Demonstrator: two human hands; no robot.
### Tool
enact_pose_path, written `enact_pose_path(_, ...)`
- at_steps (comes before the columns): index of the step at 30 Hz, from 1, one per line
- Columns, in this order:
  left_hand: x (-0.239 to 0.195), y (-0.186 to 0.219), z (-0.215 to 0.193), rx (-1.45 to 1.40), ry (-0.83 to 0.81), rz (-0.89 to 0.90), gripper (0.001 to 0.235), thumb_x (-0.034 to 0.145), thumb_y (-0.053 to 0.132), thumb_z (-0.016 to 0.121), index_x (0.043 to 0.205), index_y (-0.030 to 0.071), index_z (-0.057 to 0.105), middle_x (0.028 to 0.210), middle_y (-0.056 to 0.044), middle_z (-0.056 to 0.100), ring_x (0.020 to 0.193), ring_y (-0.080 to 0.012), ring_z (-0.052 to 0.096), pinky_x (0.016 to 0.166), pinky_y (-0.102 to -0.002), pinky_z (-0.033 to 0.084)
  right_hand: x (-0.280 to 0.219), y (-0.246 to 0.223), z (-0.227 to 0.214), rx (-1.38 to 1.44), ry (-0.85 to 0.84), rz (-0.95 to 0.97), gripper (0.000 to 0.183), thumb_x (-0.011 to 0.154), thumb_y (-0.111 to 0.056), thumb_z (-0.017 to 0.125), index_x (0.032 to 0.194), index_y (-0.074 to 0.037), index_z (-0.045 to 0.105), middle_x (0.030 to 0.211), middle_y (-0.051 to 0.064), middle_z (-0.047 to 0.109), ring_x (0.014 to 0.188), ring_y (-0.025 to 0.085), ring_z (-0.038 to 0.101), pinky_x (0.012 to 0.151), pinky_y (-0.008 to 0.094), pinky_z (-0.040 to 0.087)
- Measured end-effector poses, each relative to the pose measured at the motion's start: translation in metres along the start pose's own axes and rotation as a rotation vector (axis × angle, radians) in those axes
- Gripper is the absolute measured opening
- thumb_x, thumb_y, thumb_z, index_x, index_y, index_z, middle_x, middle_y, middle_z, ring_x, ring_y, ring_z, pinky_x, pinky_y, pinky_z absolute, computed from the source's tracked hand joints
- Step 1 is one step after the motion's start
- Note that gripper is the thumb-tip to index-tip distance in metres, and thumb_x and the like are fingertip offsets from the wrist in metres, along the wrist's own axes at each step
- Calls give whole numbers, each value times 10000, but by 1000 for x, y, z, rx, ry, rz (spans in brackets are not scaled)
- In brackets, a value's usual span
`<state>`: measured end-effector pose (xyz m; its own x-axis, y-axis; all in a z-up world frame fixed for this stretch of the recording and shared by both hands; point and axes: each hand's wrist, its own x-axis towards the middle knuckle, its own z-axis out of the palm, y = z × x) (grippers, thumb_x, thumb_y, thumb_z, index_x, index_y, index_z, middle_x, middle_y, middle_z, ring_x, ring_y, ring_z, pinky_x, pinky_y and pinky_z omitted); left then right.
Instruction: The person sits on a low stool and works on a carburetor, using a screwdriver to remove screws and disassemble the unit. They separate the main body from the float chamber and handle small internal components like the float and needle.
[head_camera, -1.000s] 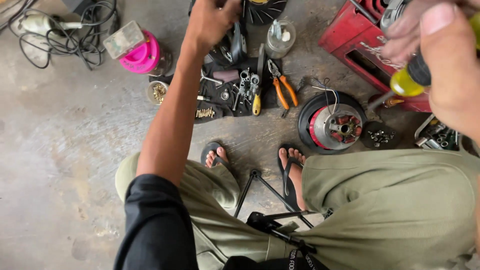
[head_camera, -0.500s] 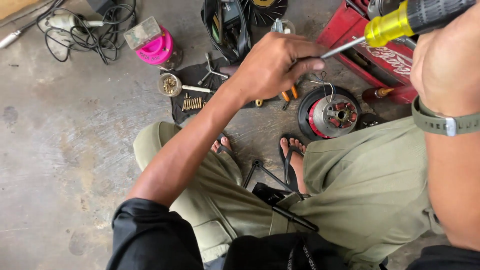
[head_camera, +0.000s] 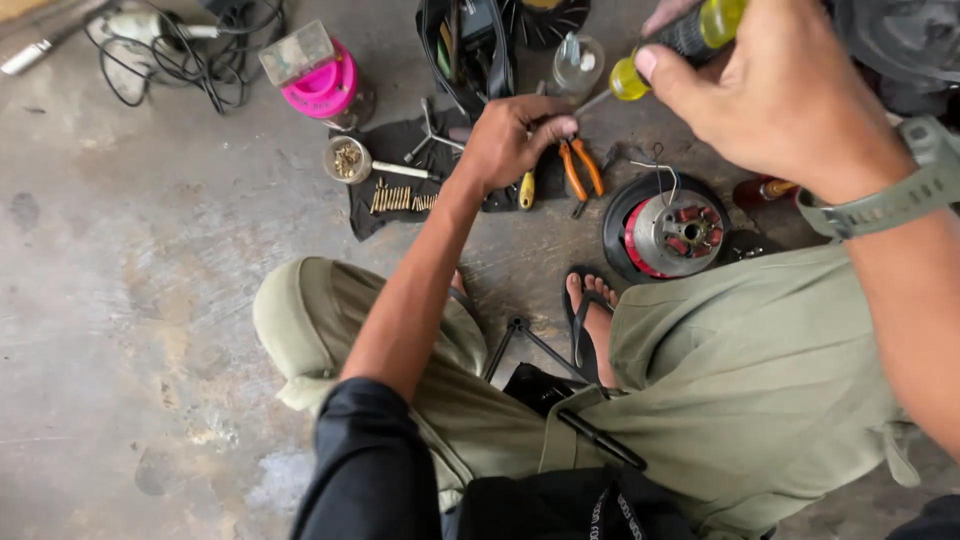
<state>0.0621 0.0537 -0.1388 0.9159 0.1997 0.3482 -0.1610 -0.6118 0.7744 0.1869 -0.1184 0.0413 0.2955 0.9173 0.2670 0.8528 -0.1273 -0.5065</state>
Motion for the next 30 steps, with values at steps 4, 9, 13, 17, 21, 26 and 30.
enact_pose_path(4, -27, -102, 65, 197, -24, -888, 1182, 560, 785, 604, 1402, 44, 231, 1341, -238, 378, 1196, -440, 394, 950, -539, 346, 16, 4, 5, 37, -81, 137, 338, 987, -30, 628, 1169, 78, 364, 1089, 203, 546, 940, 298, 557, 620, 357, 462)
enact_pose_path(9, -37, -177, 140, 451, 5, -1233, 1240, 538, 725, 747, 1410, 22, 214, 1365, -144, 388, 1248, -319, 355, 963, -496, 333, 11, 10, 4, 118, -13, 98, 317, 992, 163, 588, 1161, 144, 320, 1139, 284, 542, 1105, 366, 569, 1033, 423, 421)
enact_pose_path(13, -34, -218, 186, 622, 237, -1275, 928, 609, 565, 761, 1303, 74, 388, 1174, -68, 533, 1102, -268, 482, 864, -438, 388, 10, 4, 8, 142, 5, 244, 200, 986, 140, 565, 1163, 173, 478, 1177, 256, 543, 1137, 324, 552, 1049, 352, 434)
enact_pose_path(17, -29, -212, 172, 589, 297, -1283, 727, 597, 428, 803, 1138, 94, 449, 1081, -72, 512, 1028, -305, 497, 802, -457, 453, 17, -3, 8, 255, 57, 314, 394, 964, 190, 572, 1174, 89, 255, 1177, 278, 531, 1114, 313, 582, 841, 294, 511)
enact_pose_path(21, -44, -204, 132, 334, 224, -1174, 714, 675, 441, 670, 1174, -7, 427, 1113, -167, 499, 1023, -382, 474, 860, -510, 400, 10, -6, -3, 240, 99, 207, 271, 1067, 179, 482, 1226, 106, 275, 1228, 313, 524, 1192, 361, 551, 990, 369, 483)
enact_pose_path(26, -40, -146, 37, 169, 138, -983, 834, 739, 416, 687, 1293, -81, 311, 1235, -252, 442, 1102, -353, 490, 920, -426, 460, -6, -4, -11, 154, 131, 83, 227, 1225, 44, 393, 1333, 214, 498, 1350, 311, 526, 1277, 402, 508, 1188, 457, 381)
enact_pose_path(30, -36, -57, -31, 129, 269, -610, 716, 672, 381, 691, 1166, -50, 404, 1102, -224, 516, 1027, -318, 507, 876, -398, 433, -5, -32, -13, 252, 142, 84, 292, 1171, -64, 308, 1205, 193, 441, 1147, 277, 550, 975, 318, 481, 904, 372, 371)
